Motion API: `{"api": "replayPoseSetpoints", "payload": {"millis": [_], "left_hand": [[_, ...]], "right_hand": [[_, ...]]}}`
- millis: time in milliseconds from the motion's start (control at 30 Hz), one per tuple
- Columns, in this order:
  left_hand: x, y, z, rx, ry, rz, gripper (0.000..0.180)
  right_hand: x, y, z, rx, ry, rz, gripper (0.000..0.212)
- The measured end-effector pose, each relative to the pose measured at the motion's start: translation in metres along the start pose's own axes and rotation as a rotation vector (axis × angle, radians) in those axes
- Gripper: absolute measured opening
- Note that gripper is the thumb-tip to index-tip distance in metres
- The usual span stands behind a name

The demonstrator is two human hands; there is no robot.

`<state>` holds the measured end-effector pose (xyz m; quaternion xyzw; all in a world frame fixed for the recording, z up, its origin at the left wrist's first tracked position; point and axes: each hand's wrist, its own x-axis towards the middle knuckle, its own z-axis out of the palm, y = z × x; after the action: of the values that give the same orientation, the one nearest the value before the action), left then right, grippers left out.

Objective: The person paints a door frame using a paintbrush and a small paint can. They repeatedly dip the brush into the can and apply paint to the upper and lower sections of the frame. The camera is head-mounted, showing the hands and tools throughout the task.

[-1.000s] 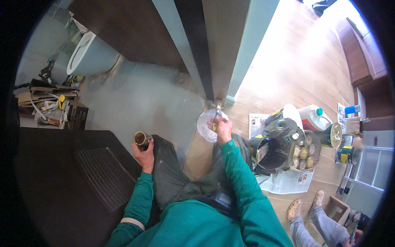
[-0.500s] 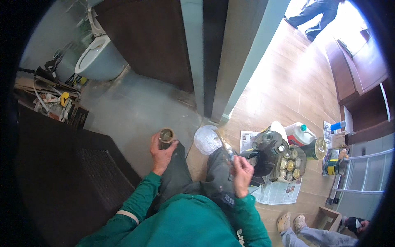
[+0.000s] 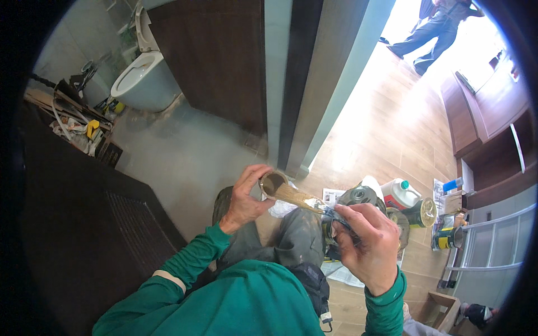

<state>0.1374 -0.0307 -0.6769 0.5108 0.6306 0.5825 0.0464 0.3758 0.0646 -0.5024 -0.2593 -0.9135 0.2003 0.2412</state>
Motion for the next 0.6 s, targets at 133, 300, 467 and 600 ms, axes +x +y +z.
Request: {"api": "replayPoseSetpoints", "payload": {"millis": [133,300,467,600], "left_hand": [[0.004,0.006,0.001,-0.004,-0.036,0.032,0.066],[0.004,0.011,0.002,-0.017,-0.066,0.038,0.064],[0.004,0.013,0.0,0.002,-0.088,0.113,0.064],[0.002,0.009,-0.005,0.006,-0.065,0.078,0.065]], "right_hand": [[0.016,-0.006,0.005,-0.093,-0.046,-0.16,0.033],[0.025,-0.011,0.027,-0.223,-0.137,-0.207,0.028],[0.035,-0.014,0.064,-0.369,-0.178,-0.259,0.03],[0.032,-0.013,0.073,-0.381,-0.227,-0.255,0.029]]}}
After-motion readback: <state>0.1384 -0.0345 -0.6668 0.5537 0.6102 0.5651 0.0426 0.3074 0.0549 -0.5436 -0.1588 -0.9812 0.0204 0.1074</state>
